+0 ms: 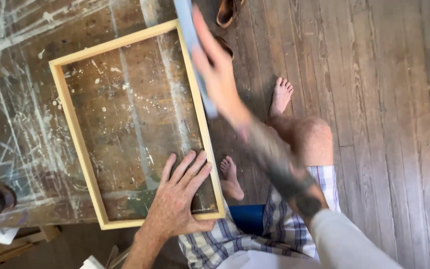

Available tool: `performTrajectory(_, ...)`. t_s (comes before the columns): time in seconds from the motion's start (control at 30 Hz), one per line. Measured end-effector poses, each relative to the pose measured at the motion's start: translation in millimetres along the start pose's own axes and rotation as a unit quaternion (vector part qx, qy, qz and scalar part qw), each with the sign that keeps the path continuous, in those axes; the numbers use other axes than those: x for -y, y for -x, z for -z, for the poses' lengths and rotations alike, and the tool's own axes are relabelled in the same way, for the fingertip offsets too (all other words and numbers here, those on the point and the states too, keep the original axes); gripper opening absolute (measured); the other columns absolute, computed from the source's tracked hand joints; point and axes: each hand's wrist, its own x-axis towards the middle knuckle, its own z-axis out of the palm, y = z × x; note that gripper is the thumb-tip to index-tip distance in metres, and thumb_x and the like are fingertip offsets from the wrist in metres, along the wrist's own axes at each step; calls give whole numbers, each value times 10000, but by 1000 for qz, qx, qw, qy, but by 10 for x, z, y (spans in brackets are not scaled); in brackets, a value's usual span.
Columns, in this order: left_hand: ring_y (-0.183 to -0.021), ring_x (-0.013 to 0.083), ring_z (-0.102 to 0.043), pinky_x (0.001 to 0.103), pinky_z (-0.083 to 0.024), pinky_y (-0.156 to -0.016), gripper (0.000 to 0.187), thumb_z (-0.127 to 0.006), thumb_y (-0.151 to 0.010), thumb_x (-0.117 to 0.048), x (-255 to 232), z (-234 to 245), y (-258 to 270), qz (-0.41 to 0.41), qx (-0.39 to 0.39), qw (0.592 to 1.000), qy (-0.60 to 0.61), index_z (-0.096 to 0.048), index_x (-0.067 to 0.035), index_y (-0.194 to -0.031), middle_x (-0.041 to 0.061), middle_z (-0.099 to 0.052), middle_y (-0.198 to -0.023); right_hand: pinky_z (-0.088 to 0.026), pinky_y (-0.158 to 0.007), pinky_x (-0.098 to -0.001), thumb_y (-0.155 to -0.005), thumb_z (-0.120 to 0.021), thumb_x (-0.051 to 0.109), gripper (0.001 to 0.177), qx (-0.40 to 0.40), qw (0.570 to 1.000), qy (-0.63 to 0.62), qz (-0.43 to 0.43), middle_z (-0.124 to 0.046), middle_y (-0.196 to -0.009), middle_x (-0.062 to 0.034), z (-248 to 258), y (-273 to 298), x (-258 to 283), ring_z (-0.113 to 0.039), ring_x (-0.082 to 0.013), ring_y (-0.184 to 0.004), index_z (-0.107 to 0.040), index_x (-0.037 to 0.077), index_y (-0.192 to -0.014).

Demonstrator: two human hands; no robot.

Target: Sanding the edges and surfaces of a wooden frame using a sanding block to smooth the wood.

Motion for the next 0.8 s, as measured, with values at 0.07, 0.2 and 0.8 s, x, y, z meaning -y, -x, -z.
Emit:
performTrajectory(0.07, -1567, 350, -308, 640, -165, -1281, 1182, -850, -668, -643, -2, 0, -21, 4, -6, 1000, 6, -366, -53, -1570, 153, -330, -1674, -291, -1402, -369, -1163, -574, 334, 487, -40, 998, -35, -11, -420, -1679, -53, 47, -405, -463, -356, -183, -1616, -444, 153, -1596)
performTrajectory(0.2, -1569, 343, -301, 647, -148, -1283, 1228, -770, -717, -811, 26, -86, 31, 6, 3, 1000, -17, -329, -55, -1578, 163, -309, -1678, -166, -1470, -472, -1212, -412, 297, 510, -6, 999, -26, -31, -226, -1767, -72, 36, 673, 468, -220, -272, -1702, -246, 150, -1670)
performTrajectory(0.8, -1566, 341, -321, 643, -178, -1281, 1232, -868, -671, -720, 18, -54, -1, 8, -7, 1000, -10, -342, -80, -1582, 139, -340, -1674, -230, -1374, -433, -1118, -475, 111, 520, 15, 994, 4, -104, -282, -1693, -177, 99, 1337, 796, -290, -291, -1608, -293, 19, -1597)
